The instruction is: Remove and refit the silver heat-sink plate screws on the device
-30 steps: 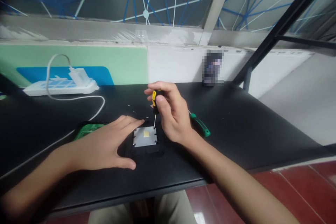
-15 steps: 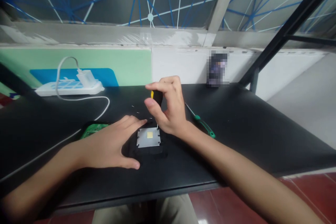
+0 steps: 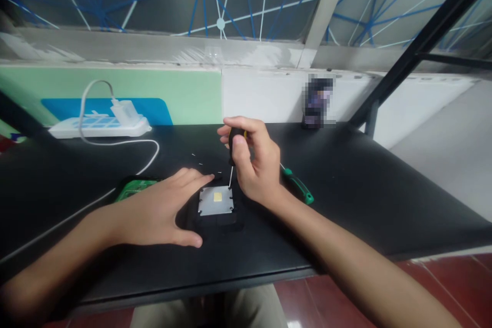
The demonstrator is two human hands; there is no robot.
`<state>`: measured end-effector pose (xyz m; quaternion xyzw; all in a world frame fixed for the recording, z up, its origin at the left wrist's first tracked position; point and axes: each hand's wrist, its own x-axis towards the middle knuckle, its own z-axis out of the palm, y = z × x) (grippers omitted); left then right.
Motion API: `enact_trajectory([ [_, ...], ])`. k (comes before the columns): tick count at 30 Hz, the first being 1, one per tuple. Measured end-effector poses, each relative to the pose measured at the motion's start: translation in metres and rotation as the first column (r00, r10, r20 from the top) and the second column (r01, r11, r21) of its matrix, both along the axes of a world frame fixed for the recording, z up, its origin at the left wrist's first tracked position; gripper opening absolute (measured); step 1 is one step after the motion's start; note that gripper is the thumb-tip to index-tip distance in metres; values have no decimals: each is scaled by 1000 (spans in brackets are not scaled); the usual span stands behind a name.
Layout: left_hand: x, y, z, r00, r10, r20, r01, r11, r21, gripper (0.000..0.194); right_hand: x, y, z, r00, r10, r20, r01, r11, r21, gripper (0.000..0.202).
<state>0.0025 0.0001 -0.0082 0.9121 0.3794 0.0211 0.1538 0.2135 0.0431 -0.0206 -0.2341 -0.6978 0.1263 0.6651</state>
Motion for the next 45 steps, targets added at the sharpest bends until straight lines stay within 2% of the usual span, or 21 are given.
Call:
enact_trajectory([
  [7,0,-1,0,1000,6,4,-6,1000,-10,101,1,0,-1,997,76,-5,-76,997,-2,19],
  [12,-1,-1,1,1000,10,6,-10,1000,-23,101,2,2,3,1000,17,-9,-18,998,-61,17],
  [18,-1,0,0,1000,5,16,-5,1000,-19,100,3,3,8,1000,-13,-6,13,1000,-8,24],
  [20,-1,0,-1,1000,5,5,-4,1000,-21,101,3,0,9,1000,-14,3,15,999,-36,24],
  [24,0,1,-1,1000,5,3,-4,999,-35,103,2,-7,8,996,86,18,-82,987,-141,27],
  [28,-1,1,-1,999,9,30,-8,999,-37,102,2,-12,5,982,186,24,-182,975,-130,28],
  [32,-1,1,-1,999,12,42,-11,999,-38,102,1,-12,4,979,204,2,-203,973,-108,24],
  [39,0,0,0,999,12,38,-10,999,-45,102,4,-5,3,988,147,51,-144,988,-51,24],
  [43,1,0,1,1000,16,27,-14,999,-44,101,5,-2,6,994,52,93,-56,998,38,26],
  [45,1,0,1,1000,14,21,-13,999,-40,103,5,-2,7,996,-3,90,0,999,33,24],
])
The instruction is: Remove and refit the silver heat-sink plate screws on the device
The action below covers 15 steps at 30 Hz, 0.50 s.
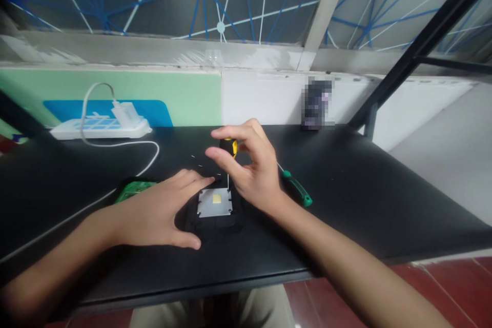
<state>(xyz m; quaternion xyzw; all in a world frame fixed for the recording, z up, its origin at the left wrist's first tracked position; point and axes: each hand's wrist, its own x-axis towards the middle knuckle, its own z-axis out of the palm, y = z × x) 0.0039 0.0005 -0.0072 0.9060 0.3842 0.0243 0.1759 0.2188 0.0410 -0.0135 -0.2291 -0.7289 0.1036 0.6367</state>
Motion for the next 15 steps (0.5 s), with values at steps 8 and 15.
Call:
enact_trajectory([
  [8,-2,0,-2,1000,-6,31,6,1000,2,101,-1,-8,-5,992,107,-66,-115,985,-131,26],
  [15,-2,0,-4,1000,2,23,-2,1000,2,102,0,-1,-7,994,99,-53,-103,993,-66,25],
])
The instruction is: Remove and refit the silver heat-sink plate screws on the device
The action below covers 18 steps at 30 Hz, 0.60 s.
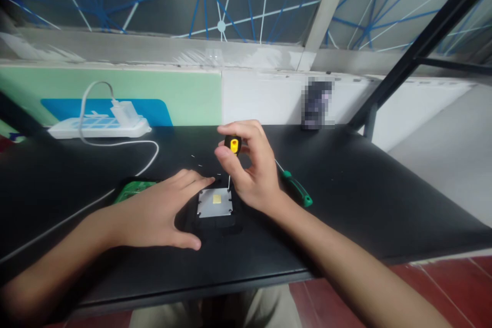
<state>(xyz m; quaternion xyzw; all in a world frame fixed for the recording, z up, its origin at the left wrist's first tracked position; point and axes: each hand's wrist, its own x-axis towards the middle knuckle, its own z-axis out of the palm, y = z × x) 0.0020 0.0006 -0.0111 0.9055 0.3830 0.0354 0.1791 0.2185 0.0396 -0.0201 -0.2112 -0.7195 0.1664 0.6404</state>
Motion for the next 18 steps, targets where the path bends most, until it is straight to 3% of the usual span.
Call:
enact_trajectory([
  [5,0,-1,1,1000,-8,15,8,1000,18,99,2,3,0,996,-75,46,72,996,50,34],
  [11,0,0,2,1000,-14,-6,14,1000,17,99,-1,1,1,981,-190,35,187,979,78,29],
  [15,-1,1,1,1000,-18,11,17,999,31,98,-4,-3,0,993,-116,3,116,993,-11,26],
  [18,-1,0,2,1000,-13,-3,13,1000,22,98,-3,-5,0,999,-20,-36,20,1000,-2,27],
])
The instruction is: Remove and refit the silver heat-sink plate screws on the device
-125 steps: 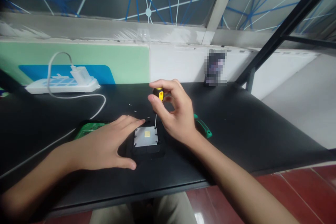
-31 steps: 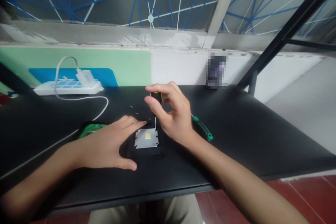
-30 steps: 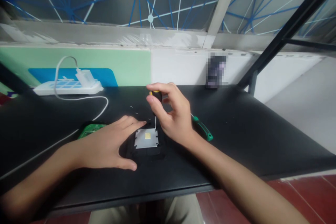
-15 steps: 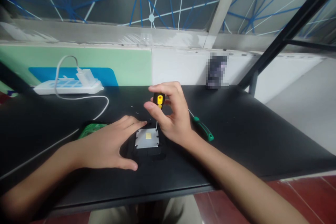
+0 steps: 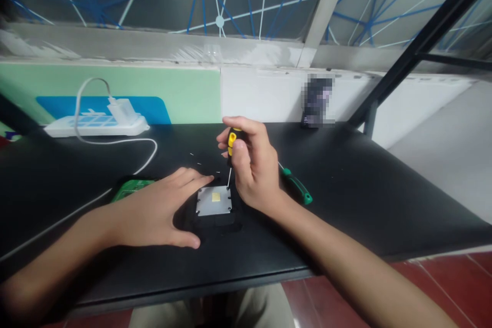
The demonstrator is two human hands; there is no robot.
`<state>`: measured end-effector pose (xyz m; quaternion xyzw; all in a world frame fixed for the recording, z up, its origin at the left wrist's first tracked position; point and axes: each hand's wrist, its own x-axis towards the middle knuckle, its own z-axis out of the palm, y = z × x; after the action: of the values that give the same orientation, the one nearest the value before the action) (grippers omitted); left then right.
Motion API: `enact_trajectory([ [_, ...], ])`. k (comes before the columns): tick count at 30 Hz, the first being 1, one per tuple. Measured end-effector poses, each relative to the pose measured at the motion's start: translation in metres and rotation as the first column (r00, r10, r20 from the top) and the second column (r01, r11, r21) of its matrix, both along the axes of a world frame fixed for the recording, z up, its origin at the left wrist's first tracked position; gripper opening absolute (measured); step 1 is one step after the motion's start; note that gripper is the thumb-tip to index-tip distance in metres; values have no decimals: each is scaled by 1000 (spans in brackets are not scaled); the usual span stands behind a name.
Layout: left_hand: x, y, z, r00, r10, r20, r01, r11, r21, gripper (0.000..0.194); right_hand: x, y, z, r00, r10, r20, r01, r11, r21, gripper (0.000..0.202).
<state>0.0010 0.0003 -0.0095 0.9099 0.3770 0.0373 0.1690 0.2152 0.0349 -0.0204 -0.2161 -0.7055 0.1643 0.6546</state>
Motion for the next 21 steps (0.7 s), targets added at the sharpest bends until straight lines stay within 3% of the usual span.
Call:
enact_trajectory([
  [7,1,-1,1,1000,1,-6,-1,1000,-9,99,2,-1,-2,998,51,21,-50,998,-41,27],
  [16,1,-1,1,1000,4,-7,-4,1000,-23,99,3,9,-3,998,-49,43,45,995,94,36],
  [21,1,-1,-1,1000,8,12,-7,1000,-17,98,3,9,-4,994,-107,39,104,992,72,39],
])
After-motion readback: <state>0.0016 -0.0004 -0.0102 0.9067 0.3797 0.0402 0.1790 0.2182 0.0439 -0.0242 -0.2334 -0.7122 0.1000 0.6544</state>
